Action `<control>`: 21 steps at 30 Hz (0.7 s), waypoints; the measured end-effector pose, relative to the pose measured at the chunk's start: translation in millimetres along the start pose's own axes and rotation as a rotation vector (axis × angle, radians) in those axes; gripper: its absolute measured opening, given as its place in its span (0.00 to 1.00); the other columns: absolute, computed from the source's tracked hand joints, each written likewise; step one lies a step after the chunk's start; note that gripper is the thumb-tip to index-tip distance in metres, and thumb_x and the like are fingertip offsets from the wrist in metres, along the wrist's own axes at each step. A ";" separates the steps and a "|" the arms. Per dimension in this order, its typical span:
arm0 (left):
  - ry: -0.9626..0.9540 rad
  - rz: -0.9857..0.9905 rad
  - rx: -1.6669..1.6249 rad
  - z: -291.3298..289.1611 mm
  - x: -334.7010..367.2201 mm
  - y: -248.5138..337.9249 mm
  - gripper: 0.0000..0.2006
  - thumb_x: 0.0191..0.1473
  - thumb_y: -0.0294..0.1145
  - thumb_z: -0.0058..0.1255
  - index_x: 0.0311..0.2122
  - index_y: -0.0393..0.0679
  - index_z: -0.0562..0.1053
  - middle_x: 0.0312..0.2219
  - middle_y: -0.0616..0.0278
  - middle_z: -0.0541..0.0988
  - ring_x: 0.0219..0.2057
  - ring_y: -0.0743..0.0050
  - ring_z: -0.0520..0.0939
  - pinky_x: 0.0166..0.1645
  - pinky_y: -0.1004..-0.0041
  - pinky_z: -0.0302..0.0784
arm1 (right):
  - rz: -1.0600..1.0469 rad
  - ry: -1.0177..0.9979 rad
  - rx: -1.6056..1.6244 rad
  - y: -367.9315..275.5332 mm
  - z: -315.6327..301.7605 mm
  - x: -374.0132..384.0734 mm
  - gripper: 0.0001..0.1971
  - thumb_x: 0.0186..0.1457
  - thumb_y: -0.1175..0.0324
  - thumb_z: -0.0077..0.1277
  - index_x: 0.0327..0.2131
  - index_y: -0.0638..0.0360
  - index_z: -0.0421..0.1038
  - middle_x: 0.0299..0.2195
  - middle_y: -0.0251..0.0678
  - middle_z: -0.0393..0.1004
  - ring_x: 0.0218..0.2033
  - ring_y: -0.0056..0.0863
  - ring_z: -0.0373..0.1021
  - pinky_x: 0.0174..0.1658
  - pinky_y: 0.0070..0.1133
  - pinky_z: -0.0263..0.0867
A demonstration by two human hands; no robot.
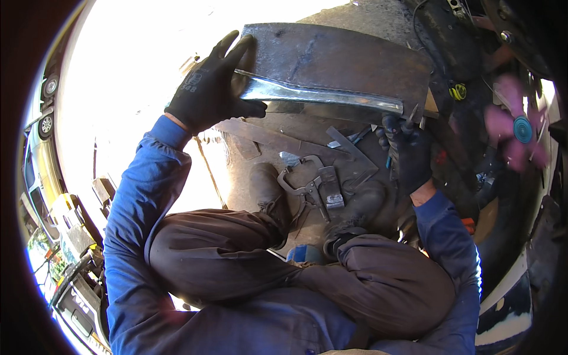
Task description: The person sits under a vehicle and uses a hammer and metal bar to adjust or remove a metal component near the engine. They repeatedly position the bar and strike it with the hammer to loosen or shift the part.
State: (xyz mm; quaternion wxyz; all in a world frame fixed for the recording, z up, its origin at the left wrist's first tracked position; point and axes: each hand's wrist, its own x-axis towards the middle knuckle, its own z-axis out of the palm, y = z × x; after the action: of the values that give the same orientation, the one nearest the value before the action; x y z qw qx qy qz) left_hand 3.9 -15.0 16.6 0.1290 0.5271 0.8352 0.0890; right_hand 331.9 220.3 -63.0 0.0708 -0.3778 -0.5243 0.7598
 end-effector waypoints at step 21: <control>-0.027 0.036 0.125 -3.9 -4.1 9.4 0.61 0.32 0.44 0.81 0.72 0.50 0.57 0.37 0.49 0.79 0.39 0.50 0.81 0.48 0.56 0.78 | 0.090 0.135 -0.652 111.0 -80.0 -78.1 0.12 0.64 0.66 0.57 0.46 0.63 0.79 0.35 0.34 0.82 0.33 0.19 0.74 0.38 0.23 0.69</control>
State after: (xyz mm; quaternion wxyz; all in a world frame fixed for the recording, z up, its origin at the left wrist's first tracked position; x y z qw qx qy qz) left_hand 12.4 -14.7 23.5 0.1056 0.5501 0.8278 0.0318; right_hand 470.7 191.6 -131.5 -0.0529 -0.4530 -0.7167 0.5277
